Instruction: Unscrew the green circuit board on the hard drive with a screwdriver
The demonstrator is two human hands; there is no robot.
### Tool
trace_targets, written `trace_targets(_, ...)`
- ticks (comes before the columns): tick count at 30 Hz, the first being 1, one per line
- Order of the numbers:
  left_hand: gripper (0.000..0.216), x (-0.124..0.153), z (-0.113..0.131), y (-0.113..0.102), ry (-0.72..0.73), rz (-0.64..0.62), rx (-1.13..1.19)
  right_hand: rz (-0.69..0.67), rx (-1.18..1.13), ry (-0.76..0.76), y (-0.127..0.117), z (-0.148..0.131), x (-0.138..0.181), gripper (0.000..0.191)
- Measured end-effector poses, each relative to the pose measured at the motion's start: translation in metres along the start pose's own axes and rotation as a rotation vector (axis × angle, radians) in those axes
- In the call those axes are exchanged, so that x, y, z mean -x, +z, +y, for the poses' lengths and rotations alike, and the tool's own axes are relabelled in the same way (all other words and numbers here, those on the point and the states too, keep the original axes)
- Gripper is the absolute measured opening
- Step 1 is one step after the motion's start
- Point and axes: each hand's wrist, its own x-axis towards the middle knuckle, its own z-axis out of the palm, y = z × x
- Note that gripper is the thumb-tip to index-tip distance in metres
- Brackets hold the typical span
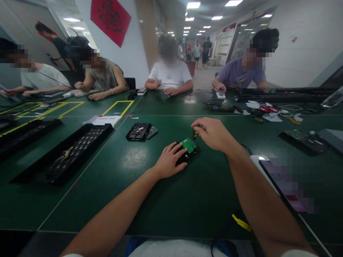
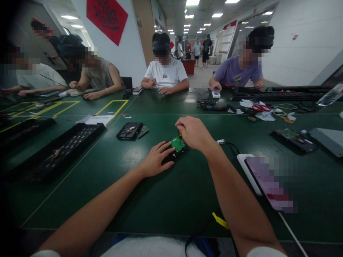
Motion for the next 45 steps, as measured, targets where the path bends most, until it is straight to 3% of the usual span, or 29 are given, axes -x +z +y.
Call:
trace_targets(6,0.072,0.0001,-0.0016,0.0019,0.002,0.001,-0.002,0.044,0.042,0.171,-0.0022,0.0054,0.0018,0.016)
trace_targets(9,0.072,-0.0001,-0.0017,0.0016,0.000,-0.004,-0.001,0.001,-0.012,0.134,-0.0031,0.0012,0.0033,0.012)
trace_targets(12,0.071,-0.0004,-0.0015,0.0016,-0.007,-0.002,-0.001,-0.044,-0.046,0.075,-0.0031,-0.0028,0.0027,0.020)
trace_targets(18,0.072,-0.0002,-0.0020,0.0020,-0.002,-0.004,0.002,0.006,0.057,0.036,-0.0039,0.0005,0.0004,0.019)
trace_targets(25,0.071,-0.0002,-0.0008,0.0002,-0.002,-0.012,-0.008,0.061,0.036,0.158,-0.0033,0.0052,0.0020,0.010)
trace_targets(30,0.072,-0.0003,0.0002,-0.0007,-0.002,-0.013,-0.002,0.060,0.100,0.219,-0.0016,0.0055,0.0017,0.026)
trace_targets(36,0.071,0.0000,-0.0004,0.0003,-0.006,-0.007,0.015,0.038,0.043,0.080,-0.0012,0.0024,0.0013,0.011)
trace_targets(39,0.071,-0.0002,-0.0005,0.0006,-0.010,-0.008,0.003,0.022,0.035,0.020,0.0002,0.0010,0.0005,0.018)
trace_targets(42,0.072,-0.0004,-0.0003,0.0004,-0.007,-0.012,0.003,0.013,0.035,0.013,0.0008,0.0004,-0.0004,0.025)
trace_targets(45,0.072,-0.0002,-0.0001,0.0001,-0.003,-0.014,0.004,0.011,0.080,0.068,-0.0005,0.0011,-0.0002,0.018)
